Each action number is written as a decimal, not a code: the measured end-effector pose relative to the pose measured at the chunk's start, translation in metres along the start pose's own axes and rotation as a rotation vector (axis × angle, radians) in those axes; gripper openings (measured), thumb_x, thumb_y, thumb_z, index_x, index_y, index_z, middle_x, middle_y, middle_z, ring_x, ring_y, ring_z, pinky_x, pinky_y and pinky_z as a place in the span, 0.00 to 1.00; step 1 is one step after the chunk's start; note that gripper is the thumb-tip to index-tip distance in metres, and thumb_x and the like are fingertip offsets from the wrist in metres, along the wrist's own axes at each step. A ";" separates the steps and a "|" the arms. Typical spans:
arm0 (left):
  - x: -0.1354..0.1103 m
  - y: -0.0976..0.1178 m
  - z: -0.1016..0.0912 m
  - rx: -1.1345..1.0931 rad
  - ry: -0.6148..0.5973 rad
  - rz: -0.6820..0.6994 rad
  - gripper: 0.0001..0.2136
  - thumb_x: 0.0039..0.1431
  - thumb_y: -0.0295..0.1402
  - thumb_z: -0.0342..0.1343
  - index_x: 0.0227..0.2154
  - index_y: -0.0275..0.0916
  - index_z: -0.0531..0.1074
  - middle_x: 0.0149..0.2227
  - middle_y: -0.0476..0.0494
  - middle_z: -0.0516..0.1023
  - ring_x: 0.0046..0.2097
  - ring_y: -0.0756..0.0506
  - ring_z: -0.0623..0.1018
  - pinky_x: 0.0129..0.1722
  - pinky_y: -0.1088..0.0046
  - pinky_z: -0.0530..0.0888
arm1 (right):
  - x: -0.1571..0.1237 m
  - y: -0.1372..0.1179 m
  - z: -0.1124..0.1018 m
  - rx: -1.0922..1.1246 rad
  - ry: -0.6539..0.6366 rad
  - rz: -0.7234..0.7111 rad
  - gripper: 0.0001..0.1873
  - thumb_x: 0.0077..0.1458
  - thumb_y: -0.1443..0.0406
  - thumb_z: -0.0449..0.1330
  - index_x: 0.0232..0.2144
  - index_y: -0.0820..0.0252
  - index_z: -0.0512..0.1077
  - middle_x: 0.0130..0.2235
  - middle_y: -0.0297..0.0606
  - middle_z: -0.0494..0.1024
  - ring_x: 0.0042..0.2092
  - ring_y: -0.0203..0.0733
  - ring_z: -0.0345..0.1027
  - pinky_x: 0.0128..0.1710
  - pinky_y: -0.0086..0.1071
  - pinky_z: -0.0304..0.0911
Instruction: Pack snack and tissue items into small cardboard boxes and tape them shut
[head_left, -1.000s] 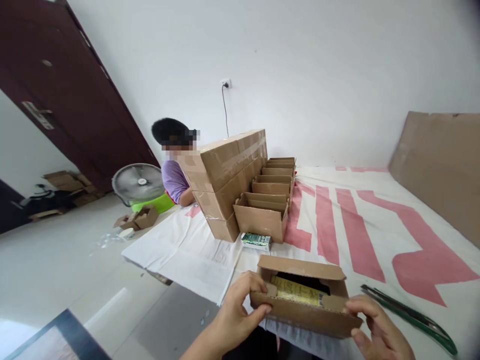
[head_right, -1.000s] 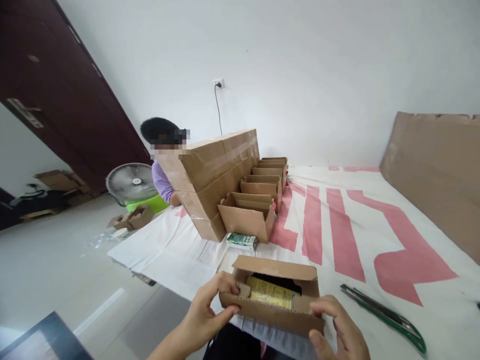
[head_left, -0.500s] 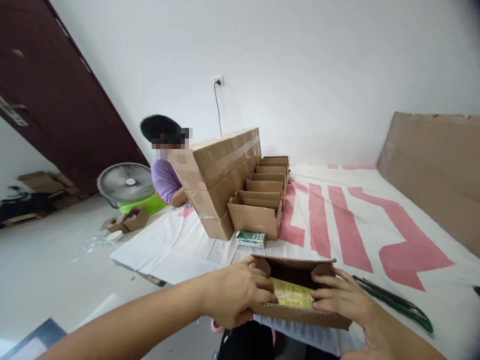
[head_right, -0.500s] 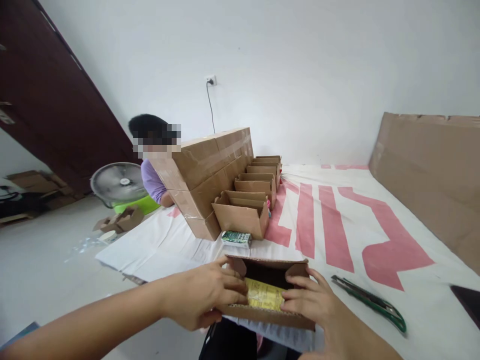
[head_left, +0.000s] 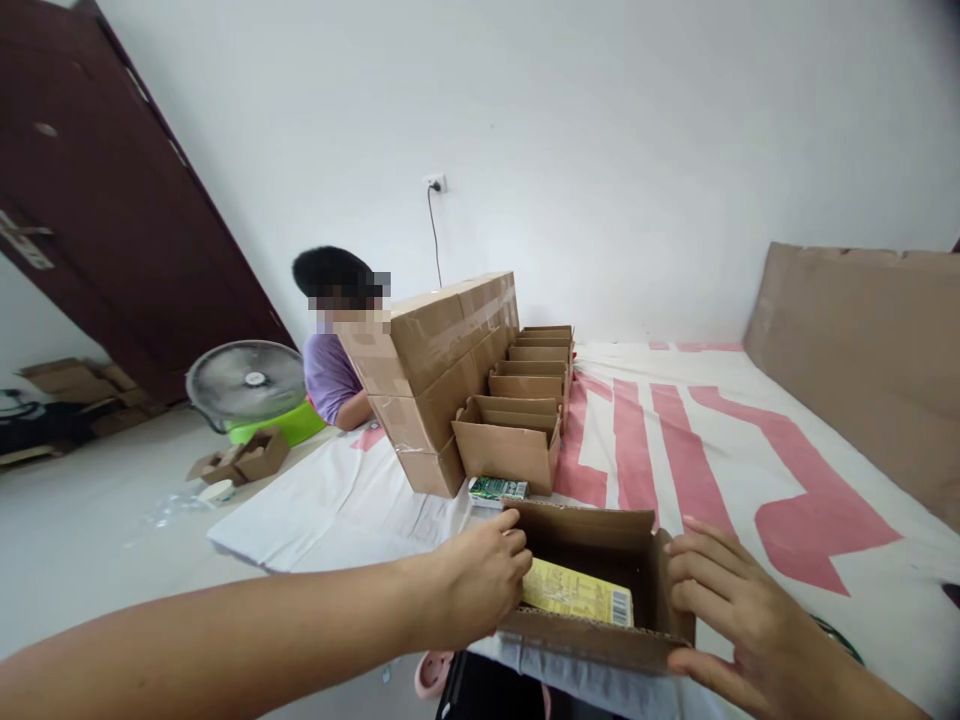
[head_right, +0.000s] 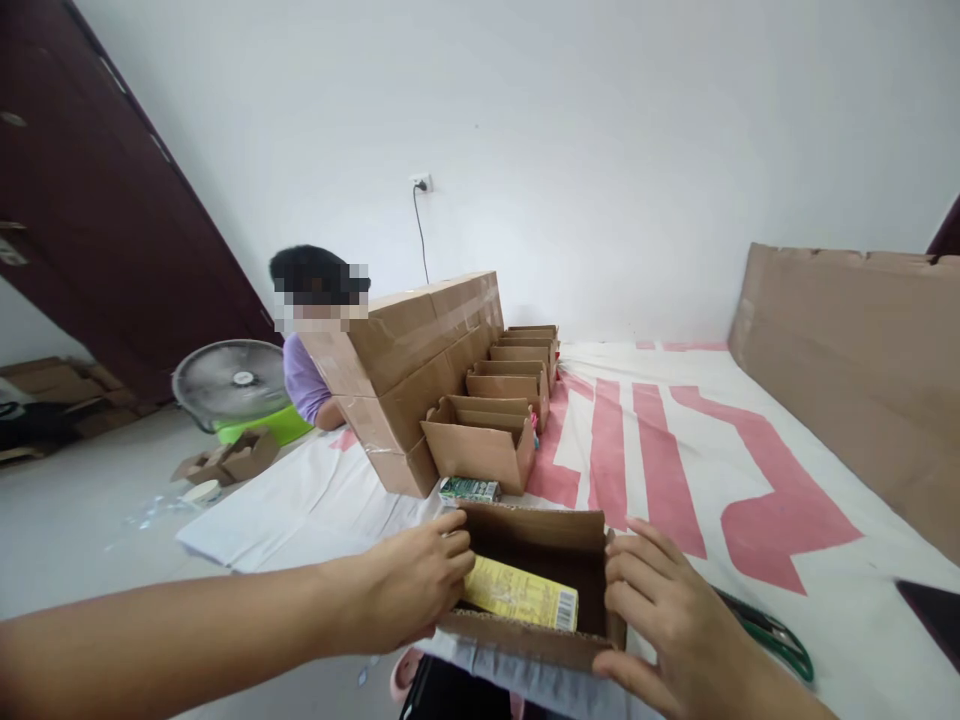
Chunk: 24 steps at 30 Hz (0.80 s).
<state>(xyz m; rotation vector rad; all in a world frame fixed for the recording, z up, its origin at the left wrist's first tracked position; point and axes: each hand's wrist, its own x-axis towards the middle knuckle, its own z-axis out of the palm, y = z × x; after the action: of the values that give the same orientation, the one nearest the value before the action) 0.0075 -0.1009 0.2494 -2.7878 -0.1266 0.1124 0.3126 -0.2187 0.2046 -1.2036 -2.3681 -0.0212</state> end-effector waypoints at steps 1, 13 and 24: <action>-0.001 0.000 0.002 0.020 -0.026 -0.029 0.06 0.44 0.37 0.66 0.21 0.42 0.76 0.25 0.40 0.78 0.30 0.40 0.70 0.42 0.58 0.65 | -0.007 0.004 0.002 -0.039 0.047 0.014 0.09 0.53 0.58 0.66 0.38 0.49 0.74 0.42 0.36 0.80 0.52 0.50 0.71 0.62 0.47 0.60; 0.009 0.001 -0.029 -0.142 -0.434 -0.127 0.13 0.54 0.42 0.62 0.33 0.35 0.80 0.33 0.36 0.83 0.36 0.38 0.79 0.40 0.62 0.71 | -0.043 -0.004 0.078 -0.305 0.396 0.112 0.24 0.53 0.55 0.66 0.50 0.58 0.72 0.52 0.48 0.73 0.57 0.56 0.66 0.50 0.44 0.68; 0.048 -0.024 -0.009 -0.411 -0.495 -0.267 0.24 0.49 0.34 0.62 0.52 0.39 0.73 0.44 0.33 0.82 0.39 0.37 0.81 0.36 0.68 0.73 | -0.042 -0.010 0.112 -0.256 0.512 0.248 0.15 0.60 0.61 0.60 0.48 0.61 0.70 0.54 0.52 0.67 0.59 0.60 0.61 0.51 0.52 0.64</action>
<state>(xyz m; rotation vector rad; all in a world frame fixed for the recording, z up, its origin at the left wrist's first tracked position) 0.0539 -0.0766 0.2628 -3.0432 -0.7112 0.7867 0.2803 -0.2314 0.0899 -1.4025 -1.7988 -0.5025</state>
